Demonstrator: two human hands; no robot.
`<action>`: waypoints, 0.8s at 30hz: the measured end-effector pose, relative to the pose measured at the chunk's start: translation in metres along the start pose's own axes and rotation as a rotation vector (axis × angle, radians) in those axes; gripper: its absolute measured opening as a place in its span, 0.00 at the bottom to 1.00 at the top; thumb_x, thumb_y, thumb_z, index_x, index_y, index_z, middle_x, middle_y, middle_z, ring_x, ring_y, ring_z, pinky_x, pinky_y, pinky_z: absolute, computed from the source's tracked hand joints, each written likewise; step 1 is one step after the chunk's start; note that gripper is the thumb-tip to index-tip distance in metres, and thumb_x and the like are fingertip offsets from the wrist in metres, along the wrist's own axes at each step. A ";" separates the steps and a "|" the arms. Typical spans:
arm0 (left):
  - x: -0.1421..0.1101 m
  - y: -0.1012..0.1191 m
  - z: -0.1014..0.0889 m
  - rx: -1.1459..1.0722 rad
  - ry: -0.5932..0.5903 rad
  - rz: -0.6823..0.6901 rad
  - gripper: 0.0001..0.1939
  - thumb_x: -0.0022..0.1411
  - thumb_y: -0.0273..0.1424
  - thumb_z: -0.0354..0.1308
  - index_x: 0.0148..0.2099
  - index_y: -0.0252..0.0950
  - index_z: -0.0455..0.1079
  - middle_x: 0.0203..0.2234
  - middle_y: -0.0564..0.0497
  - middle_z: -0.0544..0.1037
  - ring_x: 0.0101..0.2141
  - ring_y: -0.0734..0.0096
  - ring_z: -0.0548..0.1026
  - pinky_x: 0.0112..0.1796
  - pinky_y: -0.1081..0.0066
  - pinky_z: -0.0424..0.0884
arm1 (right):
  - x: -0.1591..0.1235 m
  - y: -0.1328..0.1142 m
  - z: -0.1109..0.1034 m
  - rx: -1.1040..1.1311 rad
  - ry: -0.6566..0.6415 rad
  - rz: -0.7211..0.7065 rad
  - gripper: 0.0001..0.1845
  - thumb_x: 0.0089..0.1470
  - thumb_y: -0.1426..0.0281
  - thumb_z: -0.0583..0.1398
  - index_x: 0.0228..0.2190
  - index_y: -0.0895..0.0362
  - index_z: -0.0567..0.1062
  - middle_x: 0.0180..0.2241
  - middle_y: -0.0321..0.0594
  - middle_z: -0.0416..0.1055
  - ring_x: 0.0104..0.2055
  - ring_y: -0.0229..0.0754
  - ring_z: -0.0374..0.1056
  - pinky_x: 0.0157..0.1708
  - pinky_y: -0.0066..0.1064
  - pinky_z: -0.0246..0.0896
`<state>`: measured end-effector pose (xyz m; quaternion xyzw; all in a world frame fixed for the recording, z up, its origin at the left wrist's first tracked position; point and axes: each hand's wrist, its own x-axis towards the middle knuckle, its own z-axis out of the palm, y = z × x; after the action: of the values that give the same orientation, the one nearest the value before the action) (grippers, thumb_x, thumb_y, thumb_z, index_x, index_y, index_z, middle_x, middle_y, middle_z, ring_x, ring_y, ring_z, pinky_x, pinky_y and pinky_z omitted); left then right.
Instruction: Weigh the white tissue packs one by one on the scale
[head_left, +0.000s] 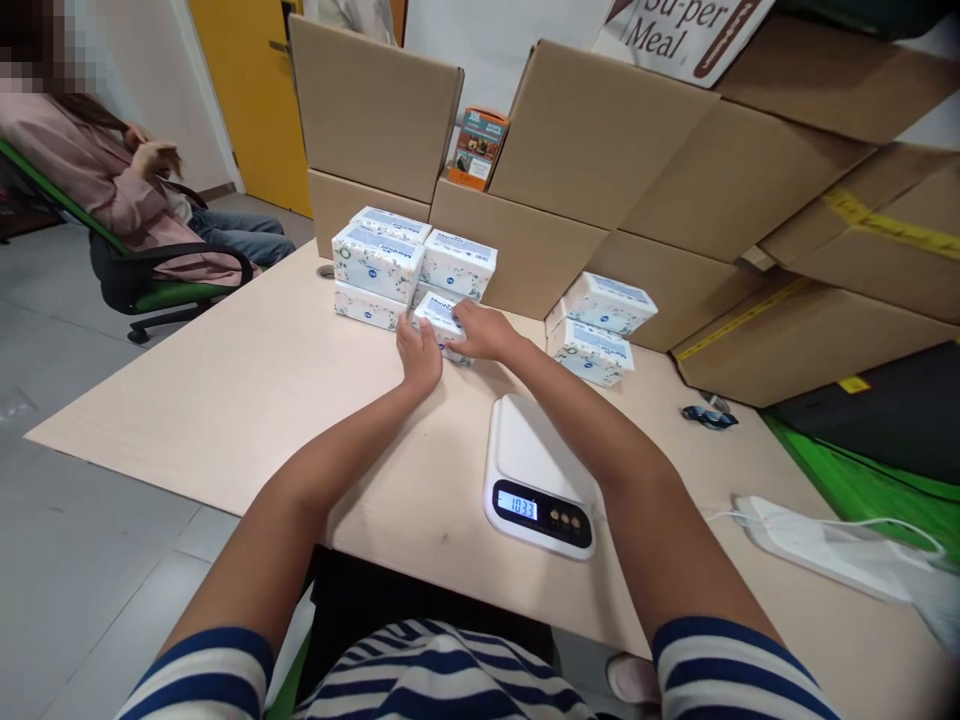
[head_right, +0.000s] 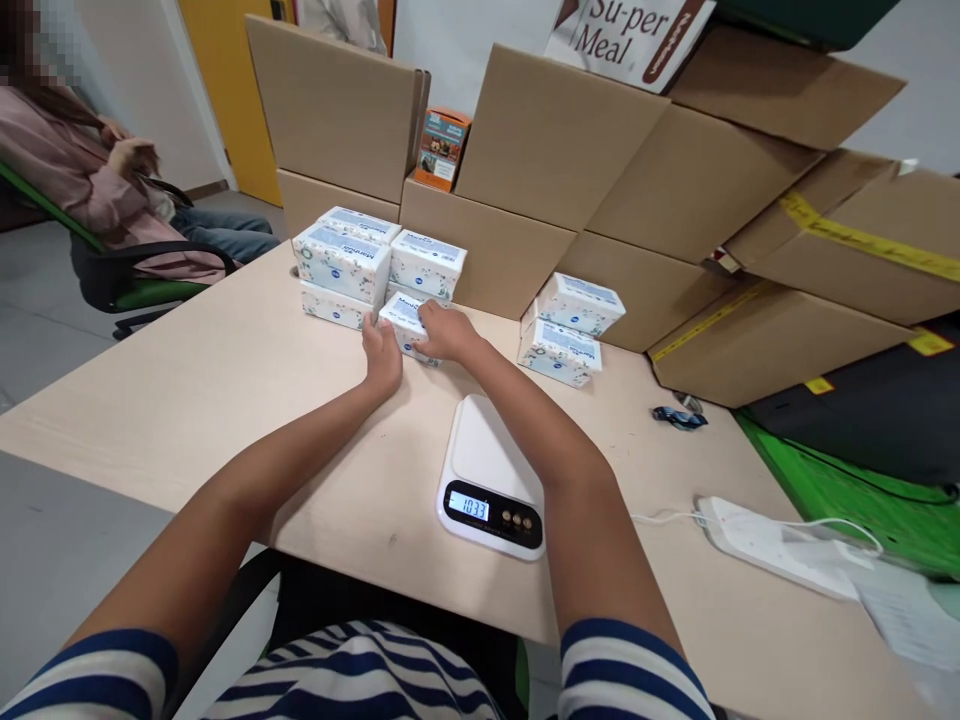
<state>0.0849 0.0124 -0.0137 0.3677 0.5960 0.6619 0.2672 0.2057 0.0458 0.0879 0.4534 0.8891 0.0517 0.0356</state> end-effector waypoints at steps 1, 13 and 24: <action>0.001 0.000 0.000 -0.013 0.006 0.000 0.31 0.82 0.44 0.47 0.77 0.32 0.57 0.79 0.31 0.60 0.81 0.51 0.56 0.80 0.51 0.47 | -0.005 0.000 0.000 0.003 -0.001 0.000 0.32 0.67 0.60 0.64 0.65 0.65 0.69 0.68 0.64 0.69 0.63 0.67 0.74 0.57 0.50 0.72; 0.020 0.002 -0.012 -0.052 -0.033 -0.006 0.19 0.84 0.41 0.39 0.54 0.39 0.70 0.56 0.39 0.79 0.61 0.57 0.78 0.67 0.57 0.71 | -0.053 0.012 0.009 0.216 0.021 -0.065 0.33 0.66 0.66 0.63 0.69 0.56 0.69 0.77 0.53 0.63 0.68 0.64 0.73 0.66 0.53 0.70; 0.012 0.003 -0.021 0.083 -0.288 0.202 0.24 0.79 0.50 0.54 0.60 0.37 0.75 0.59 0.35 0.82 0.62 0.40 0.78 0.68 0.42 0.69 | -0.028 0.068 0.043 0.753 -0.013 0.052 0.75 0.42 0.53 0.78 0.80 0.56 0.50 0.75 0.63 0.63 0.73 0.70 0.67 0.70 0.64 0.68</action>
<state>0.0609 0.0091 -0.0089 0.5276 0.5382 0.6008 0.2665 0.2818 0.0650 0.0540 0.4575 0.8337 -0.2809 -0.1291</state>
